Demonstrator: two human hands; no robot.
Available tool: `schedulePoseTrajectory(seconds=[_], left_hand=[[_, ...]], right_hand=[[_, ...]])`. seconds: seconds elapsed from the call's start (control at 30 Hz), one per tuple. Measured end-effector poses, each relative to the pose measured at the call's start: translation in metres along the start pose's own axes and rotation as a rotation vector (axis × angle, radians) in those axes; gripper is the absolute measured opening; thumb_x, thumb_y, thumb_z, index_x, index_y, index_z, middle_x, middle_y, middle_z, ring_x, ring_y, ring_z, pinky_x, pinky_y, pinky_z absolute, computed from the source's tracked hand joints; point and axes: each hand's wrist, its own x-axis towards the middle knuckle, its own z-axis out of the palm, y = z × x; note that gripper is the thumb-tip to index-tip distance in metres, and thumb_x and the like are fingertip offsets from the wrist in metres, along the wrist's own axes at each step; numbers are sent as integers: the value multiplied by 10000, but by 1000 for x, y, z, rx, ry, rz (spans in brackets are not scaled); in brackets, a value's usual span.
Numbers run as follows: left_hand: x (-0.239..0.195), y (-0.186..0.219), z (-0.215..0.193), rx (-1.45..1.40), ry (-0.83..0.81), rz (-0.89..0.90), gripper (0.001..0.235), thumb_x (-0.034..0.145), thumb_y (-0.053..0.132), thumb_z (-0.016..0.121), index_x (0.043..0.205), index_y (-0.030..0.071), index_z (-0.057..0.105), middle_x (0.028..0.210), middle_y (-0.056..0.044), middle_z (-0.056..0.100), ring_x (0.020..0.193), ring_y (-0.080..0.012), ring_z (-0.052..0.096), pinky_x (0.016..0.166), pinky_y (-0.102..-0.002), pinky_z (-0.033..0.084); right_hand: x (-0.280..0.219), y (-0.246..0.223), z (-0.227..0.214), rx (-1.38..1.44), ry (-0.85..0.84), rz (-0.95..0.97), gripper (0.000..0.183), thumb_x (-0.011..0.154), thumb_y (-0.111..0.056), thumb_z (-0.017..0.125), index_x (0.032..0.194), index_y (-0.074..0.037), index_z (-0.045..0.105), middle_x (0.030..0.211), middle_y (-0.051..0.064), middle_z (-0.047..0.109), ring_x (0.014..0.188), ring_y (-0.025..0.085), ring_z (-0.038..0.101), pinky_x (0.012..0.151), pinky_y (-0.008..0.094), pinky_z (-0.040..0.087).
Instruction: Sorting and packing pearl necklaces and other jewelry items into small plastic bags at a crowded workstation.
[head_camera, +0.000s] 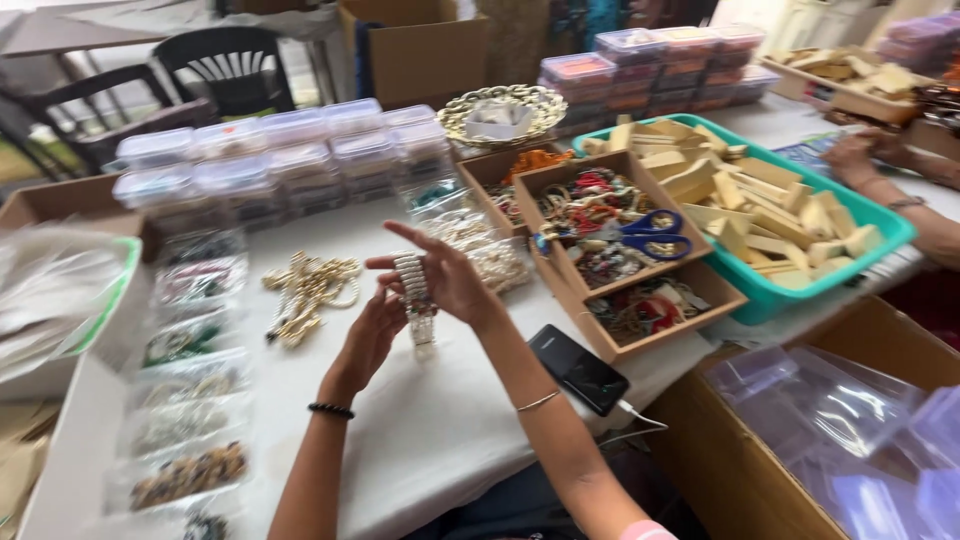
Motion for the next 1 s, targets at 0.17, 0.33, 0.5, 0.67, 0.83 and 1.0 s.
schedulePoseTrajectory(seconds=[0.17, 0.33, 0.5, 0.67, 0.83, 1.0], left_hand=[[-2, 0, 4, -52, 68, 0, 562, 1030, 468, 358, 1487, 140, 347, 1501, -100, 526, 1404, -229, 462, 1199, -403, 282], [2, -14, 1, 296, 75, -64, 568, 1013, 390, 506, 1494, 90, 469, 1488, -61, 566, 1433, -142, 411, 1189, -348, 258], [4, -26, -14, 313, 118, -4, 394, 983, 195, 630, 1312, -21, 643, 1176, -105, 775, 1148, -195, 716, 1012, -364, 565], [-8, 9, -7, 136, 84, -53, 387, 978, 200, 623, 1327, 33, 621, 1108, -122, 756, 1023, -198, 729, 939, -381, 576], [1, 3, -55, 250, 17, -243, 335, 938, 176, 708, 1220, -3, 673, 1101, -110, 773, 980, -182, 738, 929, -349, 582], [9, 17, -74, 939, 238, -317, 422, 753, 253, 870, 1120, 76, 760, 1039, -76, 785, 958, -178, 707, 893, -341, 546]], right_hand=[[-3, -9, 17, 70, 12, -17, 691, 1070, -432, 519, 1641, -103, 312, 1413, 309, 588, 1216, 330, 670, 1050, 417, 563], [-3, -7, 14, 114, -2, -31, 694, 1073, -414, 513, 1655, -118, 277, 1444, 309, 561, 1315, 360, 607, 1141, 426, 509], [1, -1, 0, 104, -53, -14, 730, 1059, -452, 526, 1664, -145, 258, 1468, 289, 549, 1353, 370, 575, 1158, 463, 483], [1, 0, -9, 41, 106, 58, 720, 1031, -455, 512, 1638, -137, 292, 1423, 318, 567, 1298, 384, 599, 1114, 483, 511], [8, 32, -50, 186, 425, 303, 650, 1011, -349, 467, 1574, -53, 331, 1376, 389, 555, 1247, 448, 616, 1082, 506, 517], [14, 72, -89, 622, 584, 375, 671, 970, -301, 483, 1589, -133, 286, 1528, 359, 423, 1414, 445, 446, 1182, 592, 298]])
